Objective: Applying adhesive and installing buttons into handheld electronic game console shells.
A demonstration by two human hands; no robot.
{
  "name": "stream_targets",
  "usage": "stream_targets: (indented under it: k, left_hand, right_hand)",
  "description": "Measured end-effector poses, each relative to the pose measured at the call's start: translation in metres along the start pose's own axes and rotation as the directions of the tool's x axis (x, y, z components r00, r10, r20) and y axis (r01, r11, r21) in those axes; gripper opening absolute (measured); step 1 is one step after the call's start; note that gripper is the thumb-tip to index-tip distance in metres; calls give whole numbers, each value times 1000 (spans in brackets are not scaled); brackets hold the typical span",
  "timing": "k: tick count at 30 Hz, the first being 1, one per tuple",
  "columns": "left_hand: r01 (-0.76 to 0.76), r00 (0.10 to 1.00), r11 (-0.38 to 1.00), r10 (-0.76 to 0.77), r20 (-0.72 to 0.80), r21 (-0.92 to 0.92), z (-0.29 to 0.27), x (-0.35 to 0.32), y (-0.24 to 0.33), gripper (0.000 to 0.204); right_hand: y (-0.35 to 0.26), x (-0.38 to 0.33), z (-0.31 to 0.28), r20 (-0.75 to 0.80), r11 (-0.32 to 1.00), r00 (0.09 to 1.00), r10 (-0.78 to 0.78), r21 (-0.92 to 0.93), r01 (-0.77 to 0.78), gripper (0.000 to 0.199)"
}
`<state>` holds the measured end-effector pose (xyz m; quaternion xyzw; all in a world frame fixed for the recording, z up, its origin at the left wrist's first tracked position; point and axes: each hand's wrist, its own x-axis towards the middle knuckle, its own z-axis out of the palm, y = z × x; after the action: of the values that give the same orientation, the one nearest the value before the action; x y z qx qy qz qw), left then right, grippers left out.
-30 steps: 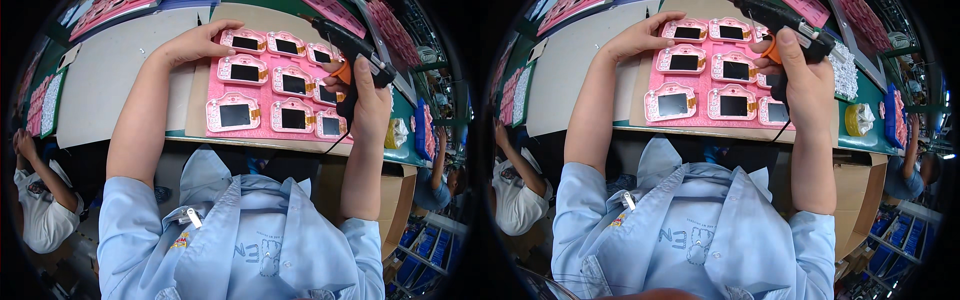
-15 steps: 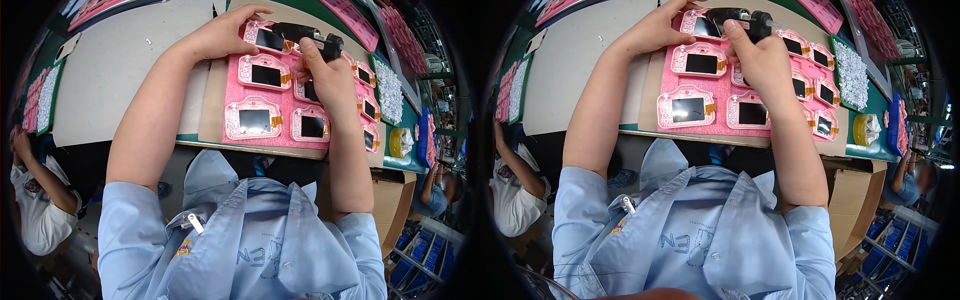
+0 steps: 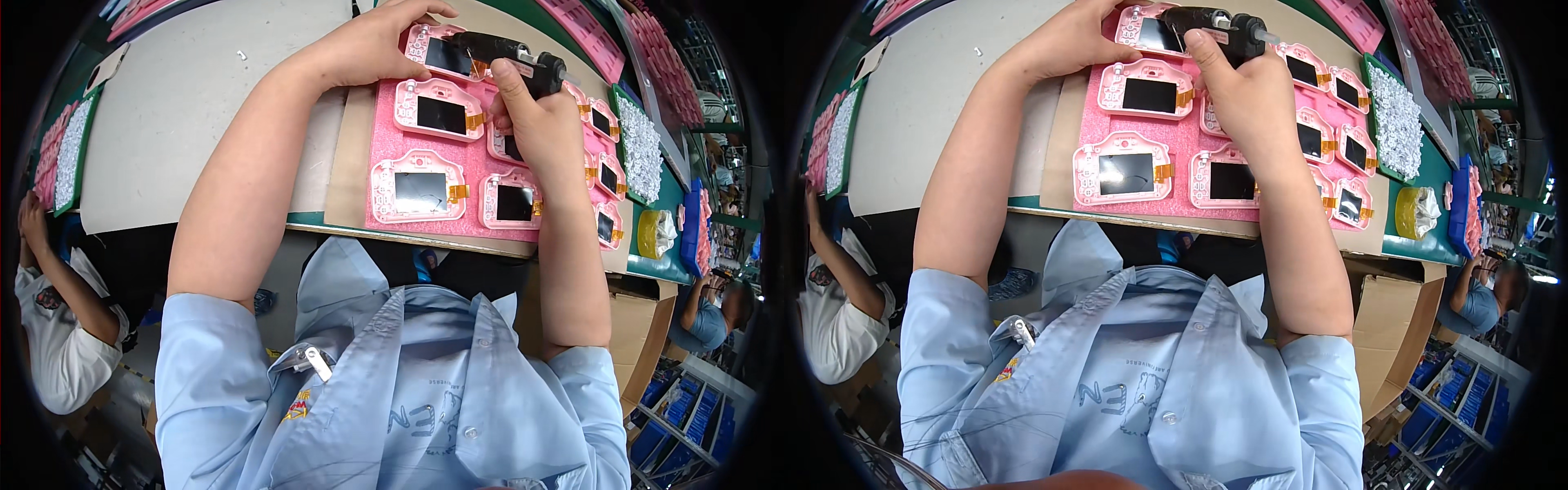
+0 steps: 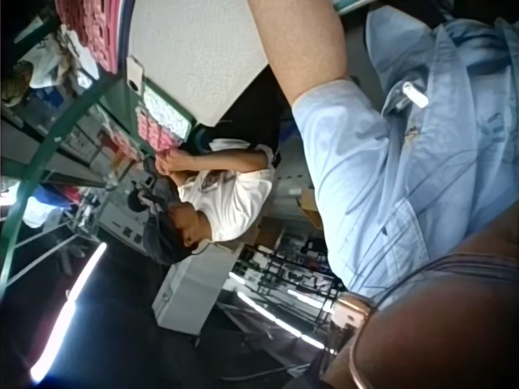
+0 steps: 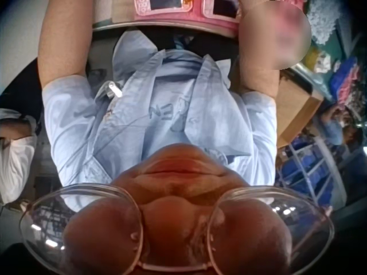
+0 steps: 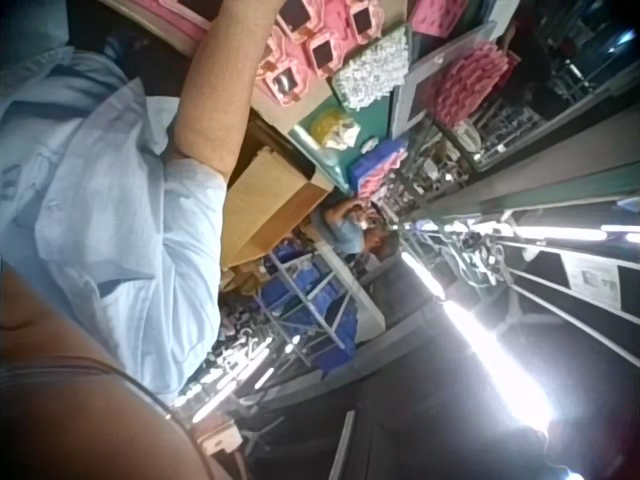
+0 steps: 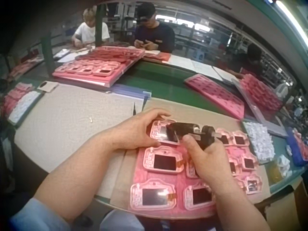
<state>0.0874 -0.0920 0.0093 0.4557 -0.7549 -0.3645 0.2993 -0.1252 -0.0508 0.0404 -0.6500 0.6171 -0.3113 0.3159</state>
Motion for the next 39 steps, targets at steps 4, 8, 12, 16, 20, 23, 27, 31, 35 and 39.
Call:
stream_targets:
  k: [4, 8, 12, 16, 20, 23, 27, 31, 35, 39]
  left_hand:
    - [-1, 1000, 1000, 1, 2, 10, 1, -1, -1, 68]
    - [4, 1000, 1000, -4, 12, -5, 1, -2, 2, 68]
    - [57, 998, 996, -55, 40, -62, 1, -4, 7, 67]
    - [33, 999, 999, -33, -6, -31, 2, -5, 7, 67]
    - [79, 997, 996, -79, 3, 42, -2, -8, 25, 67]
    - [78, 997, 995, -79, 1, 65, -1, -9, 27, 67]
    - [38, 999, 997, -37, -15, 63, 0, -8, 23, 67]
    - [2, 1000, 999, -1, -14, 53, 1, -6, 18, 67]
    - [56, 998, 996, -57, 1, 68, 0, -8, 29, 66]
    - [77, 997, 994, -78, 7, 72, -1, -8, 30, 66]
  right_hand:
    - [-1, -2, 0, -4, 1000, 1000, -15, 0, 15, 55]
    - [-6, -5, -1, -6, 1000, 1000, -13, -11, 13, 55]
    - [-12, -12, -5, 6, 999, 1000, 25, -46, -25, 55]
    - [-13, -22, -14, 47, 1000, 999, 28, -5, -28, 52]
    - [-5, -27, -27, 58, 997, 997, 44, -59, -40, 44]
    - [-6, -28, -29, 62, 996, 997, 40, -85, -35, 44]
    - [-10, -26, -30, 72, 994, 997, 12, -108, -5, 44]
    - [-6, -25, -28, 77, 979, 997, -13, -202, 29, 43]
    - [-8, -28, -26, 64, 969, 994, -85, -228, 97, 43]
    - [-7, -31, -25, 46, 973, 993, -110, -198, 117, 42]
